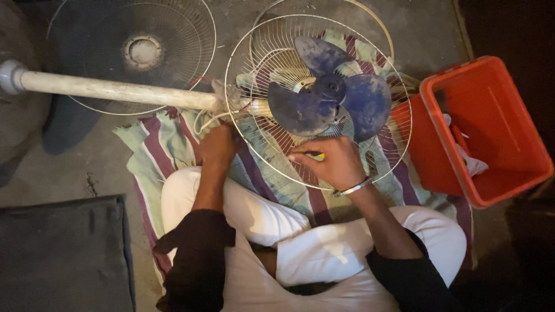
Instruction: The person sits on the floor and rummages through a red toolbox to retrieve a screw. They then use the screw to tighten the central hub of a disassembled standing fan, securing the fan blades to the motor shaft.
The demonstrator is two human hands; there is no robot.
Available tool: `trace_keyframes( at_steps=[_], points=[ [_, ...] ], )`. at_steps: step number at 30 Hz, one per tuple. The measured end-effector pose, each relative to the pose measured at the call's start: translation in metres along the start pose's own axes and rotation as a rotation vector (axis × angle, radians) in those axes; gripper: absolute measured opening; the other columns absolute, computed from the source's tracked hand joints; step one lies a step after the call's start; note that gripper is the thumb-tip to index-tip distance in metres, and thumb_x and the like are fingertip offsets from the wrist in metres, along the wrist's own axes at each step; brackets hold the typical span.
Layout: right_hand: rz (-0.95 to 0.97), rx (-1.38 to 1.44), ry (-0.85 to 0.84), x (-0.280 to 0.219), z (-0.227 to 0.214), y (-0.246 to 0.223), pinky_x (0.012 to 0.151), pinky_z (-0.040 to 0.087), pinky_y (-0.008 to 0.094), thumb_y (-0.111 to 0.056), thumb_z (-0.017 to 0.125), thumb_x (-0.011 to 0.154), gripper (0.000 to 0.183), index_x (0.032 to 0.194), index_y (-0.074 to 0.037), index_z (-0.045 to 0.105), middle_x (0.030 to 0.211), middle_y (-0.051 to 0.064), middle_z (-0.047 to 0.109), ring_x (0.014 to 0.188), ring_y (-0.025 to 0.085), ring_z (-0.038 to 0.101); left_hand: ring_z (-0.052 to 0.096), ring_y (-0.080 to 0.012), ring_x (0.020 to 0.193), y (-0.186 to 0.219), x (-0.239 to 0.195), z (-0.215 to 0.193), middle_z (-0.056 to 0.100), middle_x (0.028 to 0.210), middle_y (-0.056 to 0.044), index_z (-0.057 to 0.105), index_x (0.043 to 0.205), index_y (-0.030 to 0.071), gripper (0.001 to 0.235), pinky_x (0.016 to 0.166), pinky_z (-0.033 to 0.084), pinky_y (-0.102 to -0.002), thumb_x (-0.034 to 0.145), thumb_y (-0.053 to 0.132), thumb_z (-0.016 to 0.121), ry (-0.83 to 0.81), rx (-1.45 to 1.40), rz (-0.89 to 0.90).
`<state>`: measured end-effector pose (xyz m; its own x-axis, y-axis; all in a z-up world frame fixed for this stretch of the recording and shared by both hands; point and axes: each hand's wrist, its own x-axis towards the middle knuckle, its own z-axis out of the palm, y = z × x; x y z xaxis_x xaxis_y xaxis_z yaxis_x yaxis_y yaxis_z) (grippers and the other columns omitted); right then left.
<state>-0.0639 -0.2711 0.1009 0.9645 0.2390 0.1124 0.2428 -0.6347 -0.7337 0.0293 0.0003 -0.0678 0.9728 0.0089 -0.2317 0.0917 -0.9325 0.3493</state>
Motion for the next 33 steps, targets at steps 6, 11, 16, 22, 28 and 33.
trace_keyframes(
  at_steps=[6, 11, 16, 22, 28, 33],
  points=[
    [-0.007, -0.112, 0.031, 0.003, -0.005, 0.009, 0.069, 0.059, 0.037, -0.033, 0.078, 0.088, 0.028, 0.107, -0.013, 0.08, 0.096, 0.014, 0.077, 0.083, 0.03, 0.077, 0.073, -0.0422, 0.093, -0.001, 0.026, 0.038, 0.074, 0.099, -0.023, 0.076, 0.097, 0.006, 0.023, 0.079, 0.058, -0.053, 0.089, 0.021, 0.061, 0.079, 0.066, 0.005],
    [-0.074, -0.14, 0.092, 0.002, -0.006, 0.012, 0.067, 0.057, 0.04, -0.03, 0.077, 0.09, 0.026, 0.107, -0.011, 0.08, 0.095, 0.015, 0.076, 0.079, 0.034, 0.074, 0.076, -0.0333, 0.092, -0.007, 0.051, 0.064, 0.077, 0.1, -0.017, 0.077, 0.099, 0.007, 0.023, 0.075, 0.059, -0.046, 0.089, 0.021, 0.061, 0.081, 0.263, -0.014],
    [0.048, -0.174, 0.071, 0.003, -0.011, 0.016, 0.066, 0.057, 0.04, -0.032, 0.08, 0.085, 0.025, 0.101, -0.013, 0.081, 0.092, 0.013, 0.077, 0.075, 0.031, 0.075, 0.076, -0.0326, 0.098, 0.001, 0.05, 0.064, 0.076, 0.107, -0.015, 0.077, 0.105, 0.011, 0.022, 0.079, 0.059, -0.046, 0.092, 0.018, 0.061, 0.04, 0.338, -0.006],
    [0.129, -0.167, -0.009, 0.003, -0.019, 0.027, 0.069, 0.058, 0.039, -0.031, 0.08, 0.083, 0.026, 0.103, -0.015, 0.081, 0.092, 0.013, 0.078, 0.075, 0.028, 0.076, 0.069, -0.0385, 0.106, 0.009, 0.013, 0.022, 0.072, 0.112, -0.02, 0.072, 0.112, 0.009, 0.031, 0.085, 0.055, -0.05, 0.085, 0.024, 0.07, -0.137, 0.06, -0.008],
    [0.047, 0.006, -0.177, 0.004, -0.008, 0.038, 0.076, 0.059, 0.034, -0.032, 0.08, 0.085, 0.026, 0.103, -0.014, 0.081, 0.097, 0.009, 0.08, 0.084, 0.022, 0.078, 0.072, -0.0249, 0.091, 0.018, -0.069, -0.015, 0.077, 0.1, -0.013, 0.073, 0.103, 0.007, 0.027, 0.082, 0.057, -0.039, 0.098, 0.033, 0.07, -0.377, -0.515, 0.843],
    [-0.03, 0.197, -0.391, 0.004, -0.013, 0.039, 0.075, 0.058, 0.03, -0.027, 0.079, 0.087, 0.024, 0.105, -0.012, 0.081, 0.097, 0.005, 0.082, 0.084, 0.014, 0.077, 0.065, -0.0099, 0.062, 0.056, -0.14, -0.074, 0.079, 0.086, -0.003, 0.071, 0.099, 0.006, 0.009, 0.059, 0.055, -0.028, 0.097, 0.014, 0.068, -0.824, -0.847, 0.492]
  ],
)
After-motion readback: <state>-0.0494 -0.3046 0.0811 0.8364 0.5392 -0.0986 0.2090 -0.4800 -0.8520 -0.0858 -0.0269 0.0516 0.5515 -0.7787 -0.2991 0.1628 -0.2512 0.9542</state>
